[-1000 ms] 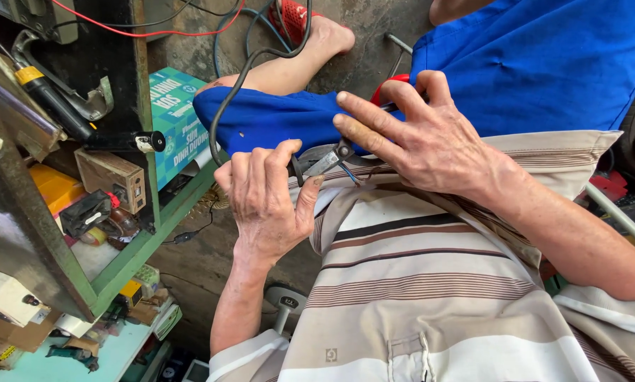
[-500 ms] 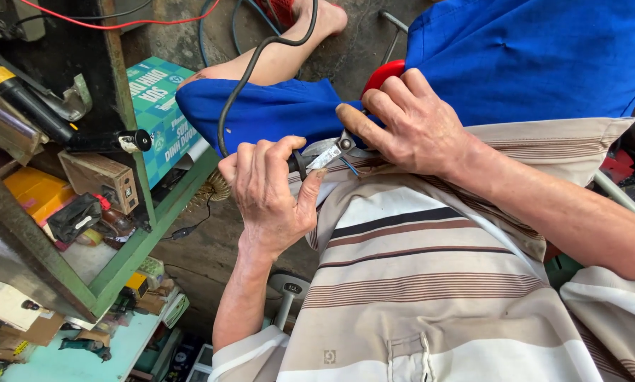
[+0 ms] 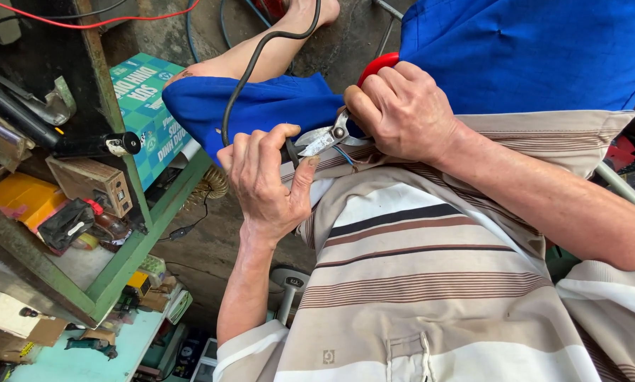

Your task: The person sits cross-legged and uses pliers to strip the outer insulation from a black electrical cord. They then use a screwdriver to separate and adjust the internal wires, working on the cord while it rests on their lap.

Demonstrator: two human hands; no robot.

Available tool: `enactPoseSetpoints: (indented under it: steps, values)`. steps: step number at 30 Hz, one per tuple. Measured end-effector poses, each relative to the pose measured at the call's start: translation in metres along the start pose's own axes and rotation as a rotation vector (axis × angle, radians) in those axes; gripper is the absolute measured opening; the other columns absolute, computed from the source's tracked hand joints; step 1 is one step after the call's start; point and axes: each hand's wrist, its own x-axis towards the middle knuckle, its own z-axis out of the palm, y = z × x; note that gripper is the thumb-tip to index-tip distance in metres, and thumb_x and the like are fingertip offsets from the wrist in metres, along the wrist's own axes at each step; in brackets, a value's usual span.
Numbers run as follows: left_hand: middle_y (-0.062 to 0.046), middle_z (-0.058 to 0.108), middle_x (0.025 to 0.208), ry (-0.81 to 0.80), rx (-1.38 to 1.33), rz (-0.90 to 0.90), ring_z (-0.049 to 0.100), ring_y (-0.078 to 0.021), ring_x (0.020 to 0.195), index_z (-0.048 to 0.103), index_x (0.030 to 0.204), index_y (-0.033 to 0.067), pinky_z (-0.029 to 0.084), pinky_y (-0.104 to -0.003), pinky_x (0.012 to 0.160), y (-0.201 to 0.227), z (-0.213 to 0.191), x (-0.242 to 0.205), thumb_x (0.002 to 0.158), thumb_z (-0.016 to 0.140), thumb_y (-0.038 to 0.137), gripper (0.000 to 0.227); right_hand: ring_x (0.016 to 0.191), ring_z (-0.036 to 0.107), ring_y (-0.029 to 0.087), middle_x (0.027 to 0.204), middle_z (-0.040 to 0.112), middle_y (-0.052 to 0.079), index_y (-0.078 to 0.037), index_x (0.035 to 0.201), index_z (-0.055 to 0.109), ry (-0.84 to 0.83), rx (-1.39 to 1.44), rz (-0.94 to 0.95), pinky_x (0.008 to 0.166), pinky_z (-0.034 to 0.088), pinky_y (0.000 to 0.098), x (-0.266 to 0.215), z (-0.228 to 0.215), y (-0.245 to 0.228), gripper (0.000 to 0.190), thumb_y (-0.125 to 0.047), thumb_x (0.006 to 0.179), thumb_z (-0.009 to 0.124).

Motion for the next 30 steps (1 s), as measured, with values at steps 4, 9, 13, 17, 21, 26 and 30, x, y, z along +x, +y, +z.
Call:
enactPoseSetpoints:
  steps: [4,9,13,17,21,26,30]
  values:
    - [-0.003,0.063,0.094,-0.01,-0.024,-0.017,0.052,-0.028,0.082,0.065,0.114,0.0089,0.031,-0.044,0.078,-0.001,0.001,0.002,0.106,0.043,0.048,0.046,0.062,0.045,0.019,0.074,0.047,0.002,-0.009,0.097,0.061,-0.006,-0.048,0.009,0.06,0.035,0.0324,-0.001,0.001,0.002,0.01,-0.01,0.106,0.057]
    - [-0.005,0.061,0.089,0.005,-0.011,0.012,0.051,-0.029,0.081,0.066,0.114,0.0073,0.031,-0.044,0.077,-0.002,-0.002,0.011,0.107,0.042,0.046,0.046,0.067,0.05,0.023,0.079,0.053,0.006,-0.005,0.101,0.061,-0.002,-0.04,0.094,0.064,0.037,0.0345,0.001,0.001,0.0,0.032,-0.028,0.113,0.042]
    - [-0.004,0.059,0.087,-0.015,-0.001,0.017,0.05,-0.0283,0.08,0.067,0.114,0.0086,0.03,-0.044,0.077,-0.002,0.003,0.007,0.106,0.044,0.046,0.045,0.066,0.051,0.023,0.08,0.054,0.006,-0.008,0.096,0.059,-0.016,-0.044,0.101,0.062,0.036,0.0353,-0.005,0.007,0.002,0.032,-0.034,0.11,0.047]
    - [-0.004,0.06,0.088,-0.014,-0.022,-0.006,0.051,-0.0288,0.081,0.067,0.116,0.0089,0.031,-0.043,0.078,-0.002,0.007,0.007,0.106,0.043,0.046,0.045,0.06,0.046,0.02,0.072,0.049,0.002,-0.013,0.084,0.053,-0.011,-0.053,0.098,0.059,0.033,0.0336,-0.007,0.013,0.005,0.031,-0.034,0.105,0.059]
    - [-0.003,0.057,0.086,-0.014,-0.017,-0.011,0.05,-0.0272,0.081,0.068,0.115,0.0094,0.031,-0.043,0.078,-0.005,0.009,0.005,0.106,0.044,0.045,0.043,0.058,0.045,0.02,0.07,0.047,0.001,-0.014,0.082,0.052,-0.037,-0.047,0.1,0.056,0.031,0.0336,-0.013,0.018,0.007,0.04,-0.04,0.112,0.055]
    - [-0.003,0.058,0.086,-0.043,0.016,0.015,0.05,-0.0279,0.081,0.068,0.114,0.0103,0.03,-0.043,0.077,-0.007,0.007,0.004,0.106,0.045,0.043,0.041,0.053,0.043,0.017,0.064,0.043,-0.001,-0.017,0.077,0.049,-0.02,-0.066,0.113,0.054,0.031,0.0322,-0.017,0.02,0.005,0.035,-0.031,0.104,0.066]
    - [-0.006,0.062,0.09,-0.085,-0.058,0.046,0.049,-0.0297,0.08,0.068,0.114,0.0086,0.028,-0.044,0.076,-0.007,-0.004,0.011,0.105,0.05,0.04,0.037,0.053,0.046,0.019,0.066,0.048,0.001,-0.015,0.08,0.052,-0.018,0.0,0.136,0.054,0.034,0.0326,-0.013,0.01,0.001,0.03,-0.027,0.102,0.069]
